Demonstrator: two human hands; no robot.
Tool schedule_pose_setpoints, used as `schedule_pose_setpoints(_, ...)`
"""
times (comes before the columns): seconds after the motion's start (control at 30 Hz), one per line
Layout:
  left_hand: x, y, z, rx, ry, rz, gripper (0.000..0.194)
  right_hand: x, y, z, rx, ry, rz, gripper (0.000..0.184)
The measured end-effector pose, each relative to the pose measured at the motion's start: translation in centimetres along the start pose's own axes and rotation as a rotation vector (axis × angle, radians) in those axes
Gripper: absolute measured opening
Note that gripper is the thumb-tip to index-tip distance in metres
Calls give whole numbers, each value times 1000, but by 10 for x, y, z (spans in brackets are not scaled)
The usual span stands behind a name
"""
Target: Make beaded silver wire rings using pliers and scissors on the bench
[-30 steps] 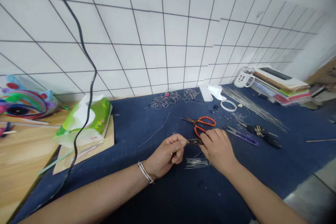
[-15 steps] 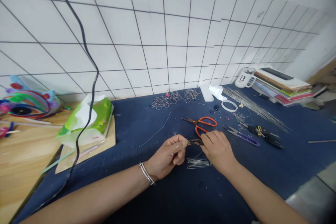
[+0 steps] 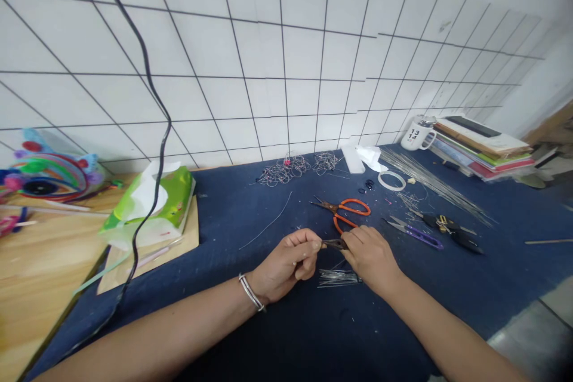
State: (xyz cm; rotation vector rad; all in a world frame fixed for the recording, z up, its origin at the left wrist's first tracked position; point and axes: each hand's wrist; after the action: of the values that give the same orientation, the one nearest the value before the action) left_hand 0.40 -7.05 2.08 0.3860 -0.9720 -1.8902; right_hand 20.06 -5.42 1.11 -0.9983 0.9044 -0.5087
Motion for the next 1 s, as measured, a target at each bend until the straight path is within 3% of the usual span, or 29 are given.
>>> schedule_pose_setpoints(0.4, -1, -1, 2, -146, 25, 57, 14, -2, -6, 4, -8, 26, -46, 19)
schedule_pose_setpoints(0.57, 0, -1, 4, -430, 194, 186, 18, -3, -8, 5, -15, 107, -64, 17)
schedule_pose_setpoints(0.73, 1, -2, 9, -696, 263, 193, 20, -5, -9, 3, -61, 85, -88, 19)
schedule_pose_setpoints(0.83, 0, -2, 10, -634, 209, 195, 22, -6, -10, 3, -9, 71, -81, 15)
schedule_pose_setpoints(1.0, -2, 0, 8, -350, 94, 127, 20, -5, -11, 3, 29, 57, -79, 16)
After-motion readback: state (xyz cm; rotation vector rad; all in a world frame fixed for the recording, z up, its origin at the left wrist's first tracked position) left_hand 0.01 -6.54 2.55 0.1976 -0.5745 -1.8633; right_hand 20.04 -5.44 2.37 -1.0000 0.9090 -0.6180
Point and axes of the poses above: each hand's wrist, its own x-axis away from the middle knuckle, its own y-axis out of the palm, z = x × y, and after that the axes turned 13 degrees about x, right-handed
